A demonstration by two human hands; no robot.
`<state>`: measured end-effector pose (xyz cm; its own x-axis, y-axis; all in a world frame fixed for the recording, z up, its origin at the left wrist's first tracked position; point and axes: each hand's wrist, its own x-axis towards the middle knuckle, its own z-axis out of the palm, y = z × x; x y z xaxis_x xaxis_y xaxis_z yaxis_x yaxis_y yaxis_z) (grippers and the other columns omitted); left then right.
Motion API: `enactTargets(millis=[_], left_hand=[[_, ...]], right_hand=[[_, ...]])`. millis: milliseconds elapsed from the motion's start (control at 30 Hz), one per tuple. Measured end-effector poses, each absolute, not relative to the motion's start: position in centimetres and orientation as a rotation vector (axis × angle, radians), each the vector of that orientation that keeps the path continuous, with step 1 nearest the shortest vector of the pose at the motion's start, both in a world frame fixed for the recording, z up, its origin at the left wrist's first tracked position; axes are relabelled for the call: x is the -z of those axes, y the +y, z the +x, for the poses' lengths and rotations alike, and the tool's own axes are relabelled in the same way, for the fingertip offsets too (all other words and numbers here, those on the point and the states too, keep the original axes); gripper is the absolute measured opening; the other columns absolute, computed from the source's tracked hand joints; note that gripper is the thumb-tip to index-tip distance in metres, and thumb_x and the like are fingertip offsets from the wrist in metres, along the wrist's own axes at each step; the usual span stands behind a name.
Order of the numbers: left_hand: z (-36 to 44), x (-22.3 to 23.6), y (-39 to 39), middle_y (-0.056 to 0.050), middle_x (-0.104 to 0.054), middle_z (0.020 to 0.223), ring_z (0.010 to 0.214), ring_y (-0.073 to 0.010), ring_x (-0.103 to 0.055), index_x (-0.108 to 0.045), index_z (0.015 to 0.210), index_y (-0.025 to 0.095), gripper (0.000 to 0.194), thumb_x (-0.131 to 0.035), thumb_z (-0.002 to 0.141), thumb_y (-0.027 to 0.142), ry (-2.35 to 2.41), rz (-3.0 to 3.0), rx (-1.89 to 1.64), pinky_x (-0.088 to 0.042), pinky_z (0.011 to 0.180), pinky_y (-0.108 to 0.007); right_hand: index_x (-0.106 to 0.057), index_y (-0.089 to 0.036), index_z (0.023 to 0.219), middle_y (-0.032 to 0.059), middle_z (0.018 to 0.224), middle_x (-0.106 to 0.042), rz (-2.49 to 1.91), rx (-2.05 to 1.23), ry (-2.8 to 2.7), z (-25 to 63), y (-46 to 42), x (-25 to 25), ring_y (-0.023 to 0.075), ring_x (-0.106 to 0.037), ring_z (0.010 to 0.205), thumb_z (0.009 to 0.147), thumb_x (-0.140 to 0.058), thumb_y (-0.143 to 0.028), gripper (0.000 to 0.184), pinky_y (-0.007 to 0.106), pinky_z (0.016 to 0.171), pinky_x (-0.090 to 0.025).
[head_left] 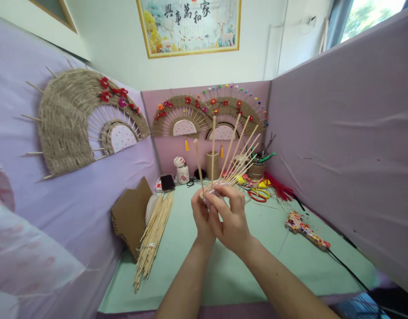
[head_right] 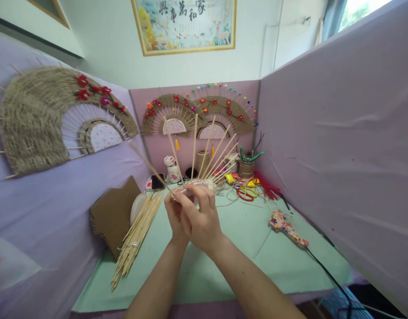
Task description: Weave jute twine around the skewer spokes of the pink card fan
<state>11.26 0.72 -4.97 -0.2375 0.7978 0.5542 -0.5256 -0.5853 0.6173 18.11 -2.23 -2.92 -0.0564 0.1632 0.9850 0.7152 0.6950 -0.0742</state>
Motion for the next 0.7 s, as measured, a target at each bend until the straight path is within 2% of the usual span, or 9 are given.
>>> enactTargets(millis=[100,300,500,600,700], left_hand=[[10.6,5.9,0.9,-0.001,-0.064,0.1,0.093,-0.016,-0.063,-0.056,0.102,0.025,0.028,-0.07,0.078,0.033,0.338,1.18,-1.967,-0.052,0.084,-0.031],[8.6,7.9,1.7,-0.002,-0.062,0.1,0.092,-0.0147,-0.063,-0.049,0.105,0.024,0.034,-0.07,0.079,0.027,0.426,1.205,-2.021,-0.052,0.083,-0.029],[8.2,9.3,2.2,-0.004,-0.06,0.104,0.096,-0.0135,-0.063,-0.043,0.109,0.023,0.028,-0.06,0.087,0.03,0.535,1.243,-2.071,-0.051,0.085,-0.028],[8.1,9.9,2.1,-0.005,-0.06,0.106,0.098,-0.0145,-0.063,-0.043,0.113,0.023,0.03,-0.058,0.088,0.03,0.566,1.264,-2.067,-0.05,0.086,-0.029],[8.0,10.3,2.0,-0.008,-0.06,0.11,0.102,-0.017,-0.063,-0.041,0.121,0.024,0.038,-0.058,0.088,0.031,0.579,1.283,-2.053,-0.05,0.09,-0.033]], right_hand=[[-0.053,-0.026,0.125,0.0103,0.12,-0.048,-0.697,0.459,-1.646,17.6,-2.2,3.8,0.0254,-0.047,0.113,0.084,-0.051,-0.008,0.044,0.047,0.092,-0.046],[-0.056,-0.024,0.117,0.0094,0.118,-0.048,-0.651,0.239,-1.656,16.9,-1.6,6.2,0.0226,-0.049,0.11,0.084,-0.051,-0.005,0.039,0.044,0.088,-0.05],[-0.053,-0.022,0.117,0.0095,0.111,-0.053,-0.693,0.101,-1.516,16.6,-1.3,7.5,0.0221,-0.053,0.106,0.085,-0.051,-0.006,0.036,0.043,0.086,-0.051],[-0.052,-0.022,0.118,0.0096,0.111,-0.054,-0.719,0.018,-1.468,16.1,-1.4,7.7,0.0214,-0.053,0.104,0.086,-0.051,-0.009,0.035,0.038,0.078,-0.053],[-0.053,-0.022,0.116,0.0092,0.11,-0.055,-0.724,0.053,-1.526,15.7,-1.9,7.7,0.0216,-0.054,0.104,0.085,-0.052,-0.01,0.034,0.039,0.08,-0.053]])
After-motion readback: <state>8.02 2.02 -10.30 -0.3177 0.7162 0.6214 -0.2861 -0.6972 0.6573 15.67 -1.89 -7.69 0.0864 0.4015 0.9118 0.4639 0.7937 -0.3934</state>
